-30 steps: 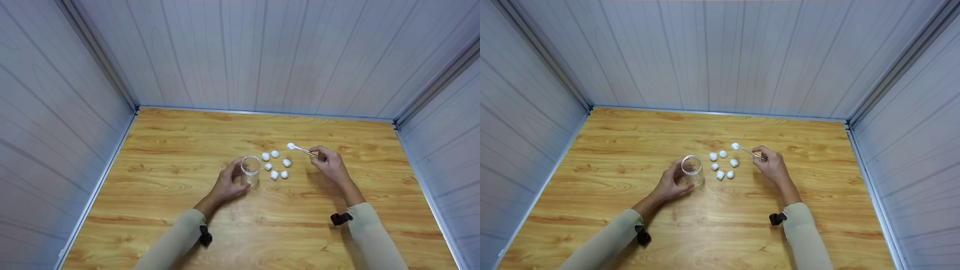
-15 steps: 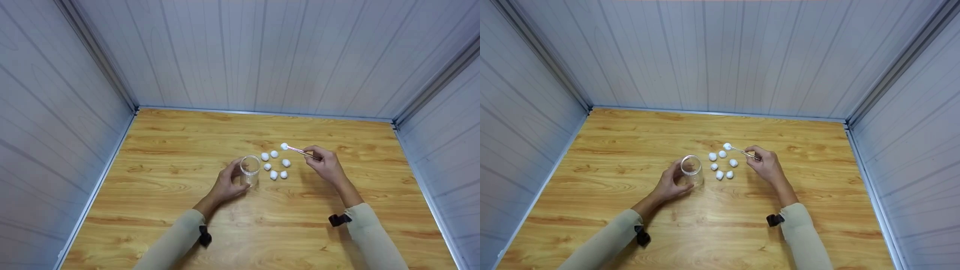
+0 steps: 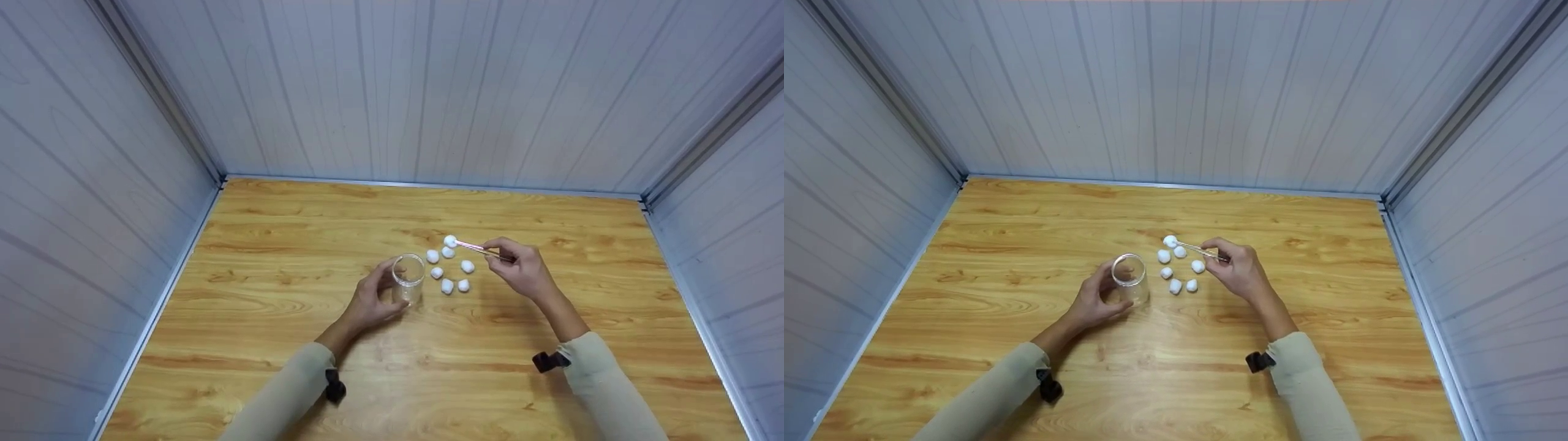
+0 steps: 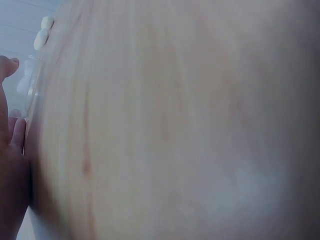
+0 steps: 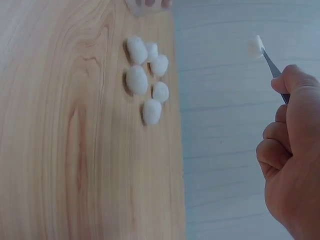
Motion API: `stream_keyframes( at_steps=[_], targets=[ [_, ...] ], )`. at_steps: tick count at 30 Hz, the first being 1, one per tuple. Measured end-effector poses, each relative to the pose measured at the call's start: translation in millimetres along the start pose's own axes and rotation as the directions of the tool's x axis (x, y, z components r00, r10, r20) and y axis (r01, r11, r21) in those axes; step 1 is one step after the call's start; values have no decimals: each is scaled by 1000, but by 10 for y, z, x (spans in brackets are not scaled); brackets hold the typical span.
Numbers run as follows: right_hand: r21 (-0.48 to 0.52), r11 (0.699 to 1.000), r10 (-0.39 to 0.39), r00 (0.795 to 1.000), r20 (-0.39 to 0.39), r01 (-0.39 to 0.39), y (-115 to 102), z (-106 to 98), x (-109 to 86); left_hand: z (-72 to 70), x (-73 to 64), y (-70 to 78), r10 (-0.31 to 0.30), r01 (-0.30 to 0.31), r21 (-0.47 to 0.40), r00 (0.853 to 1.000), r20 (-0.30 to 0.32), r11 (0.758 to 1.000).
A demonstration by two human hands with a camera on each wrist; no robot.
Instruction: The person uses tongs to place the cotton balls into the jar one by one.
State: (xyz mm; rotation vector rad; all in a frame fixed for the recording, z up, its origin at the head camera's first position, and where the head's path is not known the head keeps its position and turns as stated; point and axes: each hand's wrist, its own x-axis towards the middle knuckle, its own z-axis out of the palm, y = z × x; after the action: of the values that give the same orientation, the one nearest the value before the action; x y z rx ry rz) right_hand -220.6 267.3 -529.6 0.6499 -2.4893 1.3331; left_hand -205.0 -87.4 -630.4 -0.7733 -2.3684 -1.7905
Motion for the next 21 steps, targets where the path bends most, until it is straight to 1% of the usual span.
stream_keyframes(
  at_steps=[5,8,14,17,21],
  targets=[
    [2,999,-51,998,21,51,-83,41,8,0,-1,8,-14,14,-4,1000,1,1000],
    [10,997,-76,997,34,76,-123,60,25,-1,1,11,-7,7,-1,1000,0,1000],
    [49,993,-105,993,50,103,-189,92,43,-2,-3,12,-11,10,17,1000,11,1000],
    [51,992,-119,992,51,117,-217,117,44,-2,-2,10,-14,13,17,1000,11,1000],
    [54,992,-116,991,62,113,-255,152,44,-4,1,15,-10,10,19,1000,7,1000]
  ],
)
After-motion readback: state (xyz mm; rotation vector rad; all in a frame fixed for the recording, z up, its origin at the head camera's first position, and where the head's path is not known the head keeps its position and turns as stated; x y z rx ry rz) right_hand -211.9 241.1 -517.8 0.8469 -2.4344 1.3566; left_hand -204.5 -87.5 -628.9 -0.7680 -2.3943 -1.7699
